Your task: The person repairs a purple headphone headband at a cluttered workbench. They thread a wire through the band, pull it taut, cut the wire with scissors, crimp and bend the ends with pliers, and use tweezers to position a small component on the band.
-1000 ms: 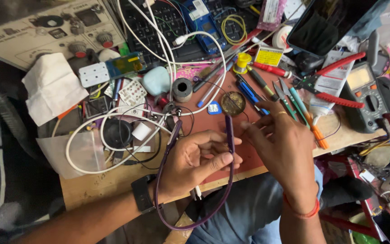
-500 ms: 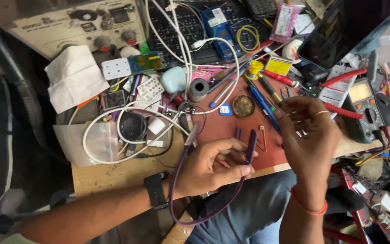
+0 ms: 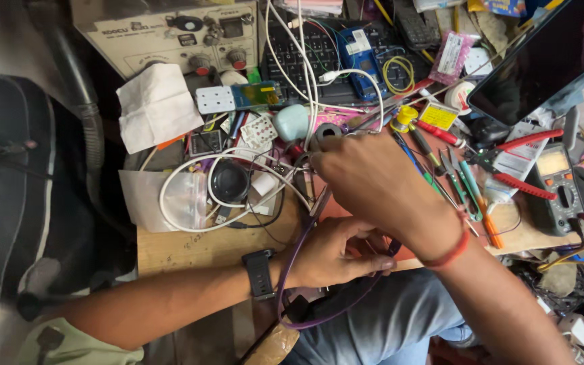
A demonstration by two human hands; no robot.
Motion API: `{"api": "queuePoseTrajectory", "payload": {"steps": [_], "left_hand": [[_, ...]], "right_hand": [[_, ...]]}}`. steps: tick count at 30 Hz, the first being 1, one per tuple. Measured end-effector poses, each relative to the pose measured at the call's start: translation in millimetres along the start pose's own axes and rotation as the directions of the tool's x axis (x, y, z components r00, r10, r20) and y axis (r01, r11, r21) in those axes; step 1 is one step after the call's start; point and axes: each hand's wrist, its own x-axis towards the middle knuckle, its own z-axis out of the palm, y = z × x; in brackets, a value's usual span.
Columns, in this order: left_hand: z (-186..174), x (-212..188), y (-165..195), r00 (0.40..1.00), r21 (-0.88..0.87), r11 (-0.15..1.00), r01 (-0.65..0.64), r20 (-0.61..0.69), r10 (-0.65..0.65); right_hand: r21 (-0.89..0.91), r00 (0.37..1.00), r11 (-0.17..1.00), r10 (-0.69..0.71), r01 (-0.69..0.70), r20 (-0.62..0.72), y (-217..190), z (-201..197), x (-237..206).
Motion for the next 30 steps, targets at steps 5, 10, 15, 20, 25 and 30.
{"api": "queuePoseTrajectory", "payload": {"steps": [5, 10, 15, 20, 25, 30], "left_hand": [[3, 2, -11, 0.999, -0.081, 0.996, -0.031, -0.018, 0.029], [2, 2, -6, 1.0, -0.041, 0.999, -0.013, -0.015, 0.012], [-1, 1, 5, 1.0, 0.049, 0.999, -0.005, -0.011, 0.006], [-1, 5, 6, 0.99, -0.045, 0.999, 0.019, -0.135, -0.025], [-5, 8, 15, 0.979, -0.08, 0.997, 0.018, -0.203, -0.034], [-11, 6, 31, 0.928, 0.09, 0.969, 0.228, -0.32, -0.189]], "right_hand": [[-0.134, 0.991, 0.989, 0.07, -0.054, 0.117, 7, 30, 6], [-0.067, 0.981, 0.988, 0.149, -0.141, 0.125, 13, 40, 1], [-0.011, 0.987, 0.988, 0.155, -0.155, 0.034, 11, 20, -1], [0.256, 0.884, 0.952, 0.262, -0.17, -0.387, 10, -39, -26], [0.642, 0.632, 0.739, 0.601, -0.205, -0.49, -4, -71, -74], [0.845, 0.377, 0.529, 0.8, -0.074, -0.467, -29, -58, -137]]}}
